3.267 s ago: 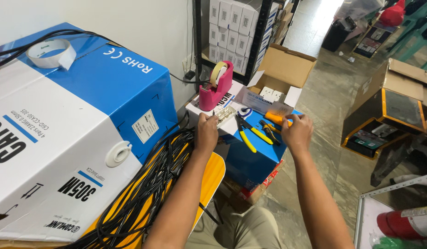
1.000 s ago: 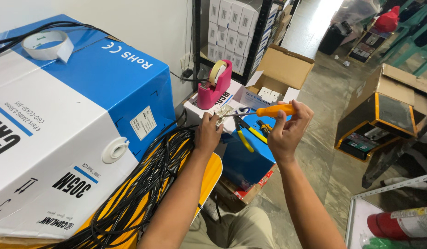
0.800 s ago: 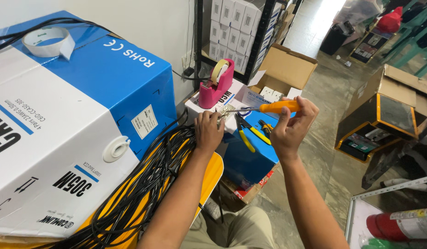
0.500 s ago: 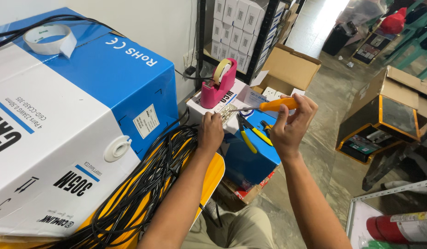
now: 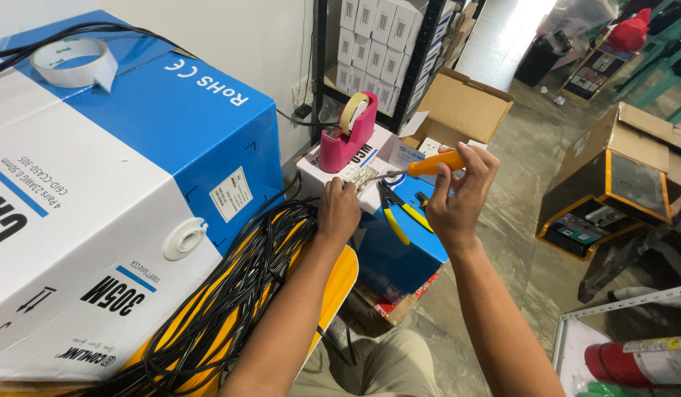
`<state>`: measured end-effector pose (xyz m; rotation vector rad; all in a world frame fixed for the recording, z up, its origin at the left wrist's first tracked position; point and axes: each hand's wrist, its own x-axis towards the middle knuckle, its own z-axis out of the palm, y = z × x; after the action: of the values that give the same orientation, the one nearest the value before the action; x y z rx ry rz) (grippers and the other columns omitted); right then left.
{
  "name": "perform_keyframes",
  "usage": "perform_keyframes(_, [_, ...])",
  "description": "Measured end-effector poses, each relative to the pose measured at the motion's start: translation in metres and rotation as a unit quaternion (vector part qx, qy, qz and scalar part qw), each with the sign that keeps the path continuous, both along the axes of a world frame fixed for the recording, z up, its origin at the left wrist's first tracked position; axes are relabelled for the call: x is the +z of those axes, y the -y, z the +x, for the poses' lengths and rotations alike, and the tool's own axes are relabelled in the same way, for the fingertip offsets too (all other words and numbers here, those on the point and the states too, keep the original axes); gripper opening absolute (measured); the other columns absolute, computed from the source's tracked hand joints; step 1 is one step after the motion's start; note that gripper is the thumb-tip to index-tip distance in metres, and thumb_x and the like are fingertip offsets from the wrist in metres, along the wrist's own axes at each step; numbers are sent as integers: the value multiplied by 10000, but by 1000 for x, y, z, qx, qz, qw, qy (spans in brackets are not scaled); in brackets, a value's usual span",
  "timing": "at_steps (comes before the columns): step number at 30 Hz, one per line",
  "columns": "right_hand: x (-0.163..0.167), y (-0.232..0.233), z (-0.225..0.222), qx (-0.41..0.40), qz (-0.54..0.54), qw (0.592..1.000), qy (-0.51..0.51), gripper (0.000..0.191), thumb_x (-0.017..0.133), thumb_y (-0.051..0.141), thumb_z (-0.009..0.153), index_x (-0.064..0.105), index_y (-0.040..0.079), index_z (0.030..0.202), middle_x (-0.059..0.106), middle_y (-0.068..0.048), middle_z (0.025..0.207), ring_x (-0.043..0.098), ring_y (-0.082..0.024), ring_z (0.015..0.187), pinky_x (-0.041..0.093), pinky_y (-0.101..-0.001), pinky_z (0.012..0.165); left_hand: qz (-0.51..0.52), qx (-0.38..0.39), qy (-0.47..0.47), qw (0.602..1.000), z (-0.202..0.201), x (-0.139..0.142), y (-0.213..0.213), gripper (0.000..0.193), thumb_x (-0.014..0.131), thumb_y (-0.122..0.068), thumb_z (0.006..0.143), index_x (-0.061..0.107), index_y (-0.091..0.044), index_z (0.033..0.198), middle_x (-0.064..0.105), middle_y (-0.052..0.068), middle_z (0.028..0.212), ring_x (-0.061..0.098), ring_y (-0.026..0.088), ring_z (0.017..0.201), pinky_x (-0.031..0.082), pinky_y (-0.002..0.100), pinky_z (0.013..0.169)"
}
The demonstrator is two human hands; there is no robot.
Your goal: The person sits at a workbench assembling a power strip. They strip the insulation from the end of a black cable using pliers, then use a screwdriver to loosen terminal screws on a multi-socket outlet strip, insert the stripped wires into the terminals, and tighten the screws by hand and with the screwdriver.
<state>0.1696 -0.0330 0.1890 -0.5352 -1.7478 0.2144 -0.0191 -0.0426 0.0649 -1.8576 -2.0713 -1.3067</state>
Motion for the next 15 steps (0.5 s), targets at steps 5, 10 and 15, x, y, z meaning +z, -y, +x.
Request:
perform_keyframes(5, [4, -2, -5, 13, 0, 1000, 11, 421, 561, -99, 1075, 417, 44, 1443, 389, -154, 1339, 624, -263, 1261, 603, -340, 965, 1, -8, 4, 1000, 1, 1, -2, 131, 622, -78, 937, 698, 27, 955, 603, 191, 1000, 586, 361, 984, 490, 468, 861])
perform_keyframes(10, [13, -5, -11, -8, 5, 999, 38, 419, 578, -75, 1079, 416, 51, 1443, 420, -156, 1320, 639, -256, 1243, 612, -319, 904, 12, -2, 7, 1000, 2, 0, -3, 106, 642, -39, 891, 708, 26, 945, 604, 190, 998, 587, 361, 984, 493, 462, 869])
perform_keyframes(15, [19, -8, -16, -14, -8, 999, 44, 411, 575, -53, 1090, 415, 53, 1453, 422, -169, 1327, 652, -254, 1240, 612, -317, 891, 6, 1, 13, 1000, 1, -1, -4, 114, 656, -14, 853, 722, 24, 937, 605, 189, 991, 591, 363, 985, 500, 459, 861])
